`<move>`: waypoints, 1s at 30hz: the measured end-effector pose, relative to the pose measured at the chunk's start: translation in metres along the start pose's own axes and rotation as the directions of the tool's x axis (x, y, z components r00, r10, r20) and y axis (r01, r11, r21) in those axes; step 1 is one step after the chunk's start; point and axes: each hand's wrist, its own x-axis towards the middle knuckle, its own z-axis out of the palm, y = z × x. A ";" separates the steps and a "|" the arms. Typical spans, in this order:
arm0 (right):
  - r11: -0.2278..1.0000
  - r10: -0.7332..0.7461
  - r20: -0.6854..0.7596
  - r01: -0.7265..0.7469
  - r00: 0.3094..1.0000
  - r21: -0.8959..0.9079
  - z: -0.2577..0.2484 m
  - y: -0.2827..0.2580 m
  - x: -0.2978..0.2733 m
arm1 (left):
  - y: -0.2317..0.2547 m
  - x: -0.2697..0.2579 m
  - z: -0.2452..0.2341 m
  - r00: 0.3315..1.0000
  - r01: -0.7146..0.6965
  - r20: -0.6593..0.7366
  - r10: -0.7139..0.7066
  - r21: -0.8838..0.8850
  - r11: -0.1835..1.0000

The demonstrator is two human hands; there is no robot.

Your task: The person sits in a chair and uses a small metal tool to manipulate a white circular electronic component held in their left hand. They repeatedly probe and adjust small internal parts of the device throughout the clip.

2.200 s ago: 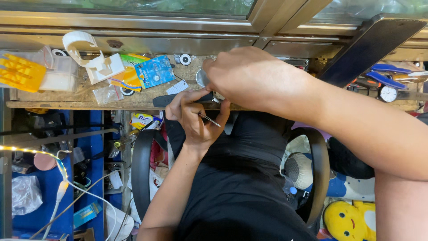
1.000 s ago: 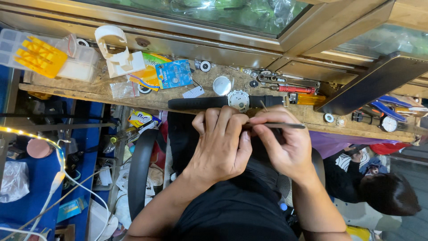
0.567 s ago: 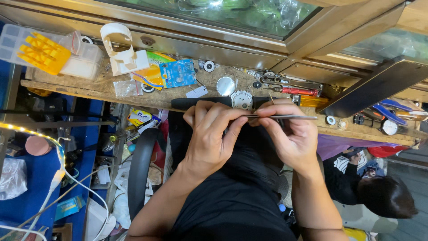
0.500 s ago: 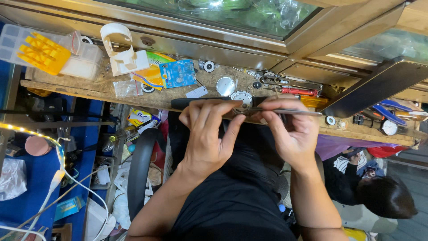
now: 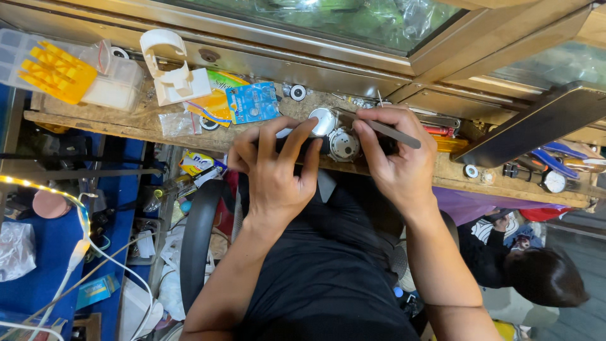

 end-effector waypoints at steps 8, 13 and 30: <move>1.000 0.005 0.082 -0.005 0.997 -0.003 0.001 0.012 -0.001 | -0.006 -0.003 0.007 1.000 -0.006 0.010 0.006 0.021 1.000; 1.000 -0.004 0.104 0.005 0.995 -0.010 0.001 0.012 0.001 | -0.008 -0.005 0.009 1.000 -0.011 0.011 0.010 0.040 0.999; 1.000 0.026 0.136 -0.025 0.990 -0.003 0.005 0.008 0.003 | -0.008 -0.006 0.010 1.000 0.002 -0.003 -0.002 0.022 1.000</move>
